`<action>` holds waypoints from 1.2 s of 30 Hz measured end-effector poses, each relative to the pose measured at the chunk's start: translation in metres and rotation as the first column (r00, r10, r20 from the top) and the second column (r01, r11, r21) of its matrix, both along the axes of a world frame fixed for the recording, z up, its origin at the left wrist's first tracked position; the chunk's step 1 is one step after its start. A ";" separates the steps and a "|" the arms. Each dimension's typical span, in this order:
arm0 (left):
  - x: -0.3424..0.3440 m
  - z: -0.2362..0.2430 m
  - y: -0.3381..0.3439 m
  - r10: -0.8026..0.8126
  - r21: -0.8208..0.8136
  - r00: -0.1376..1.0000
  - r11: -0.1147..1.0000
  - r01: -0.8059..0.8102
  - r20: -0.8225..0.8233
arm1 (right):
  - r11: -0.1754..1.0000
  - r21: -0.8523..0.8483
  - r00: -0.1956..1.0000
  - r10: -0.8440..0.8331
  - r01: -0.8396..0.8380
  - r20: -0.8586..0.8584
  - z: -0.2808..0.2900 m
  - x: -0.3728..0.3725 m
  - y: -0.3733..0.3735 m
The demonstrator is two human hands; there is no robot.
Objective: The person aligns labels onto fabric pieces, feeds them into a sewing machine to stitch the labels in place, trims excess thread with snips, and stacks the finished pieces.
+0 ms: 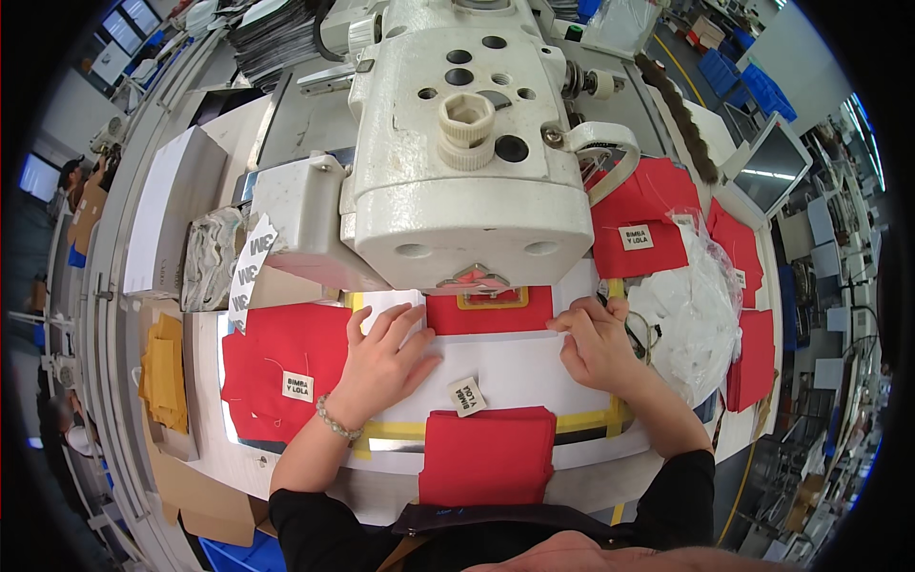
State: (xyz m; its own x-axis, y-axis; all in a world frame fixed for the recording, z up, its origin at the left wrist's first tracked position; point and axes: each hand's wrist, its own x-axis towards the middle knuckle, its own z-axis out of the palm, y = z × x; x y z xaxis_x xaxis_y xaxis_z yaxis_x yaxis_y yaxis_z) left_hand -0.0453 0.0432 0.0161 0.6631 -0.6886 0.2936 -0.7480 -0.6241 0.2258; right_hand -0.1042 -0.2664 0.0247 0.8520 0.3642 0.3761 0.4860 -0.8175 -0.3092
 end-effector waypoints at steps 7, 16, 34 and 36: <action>-0.001 0.000 -0.003 -0.046 0.029 0.998 0.998 0.047 -0.034 | 0.999 0.012 0.999 -0.044 0.044 0.015 -0.006 0.001 -0.002; -0.003 0.001 -0.003 -0.053 0.065 0.998 0.996 0.054 -0.028 | 0.990 0.135 0.992 -0.023 0.039 -0.122 -0.001 0.002 -0.003; -0.004 0.004 -0.004 -0.055 0.062 0.998 0.996 0.057 -0.032 | 0.997 0.073 0.994 -0.015 0.024 -0.112 -0.001 0.001 -0.002; -0.004 0.004 -0.003 -0.053 0.065 0.998 0.996 0.056 -0.035 | 0.996 0.085 0.997 -0.031 0.037 -0.064 -0.003 0.002 -0.001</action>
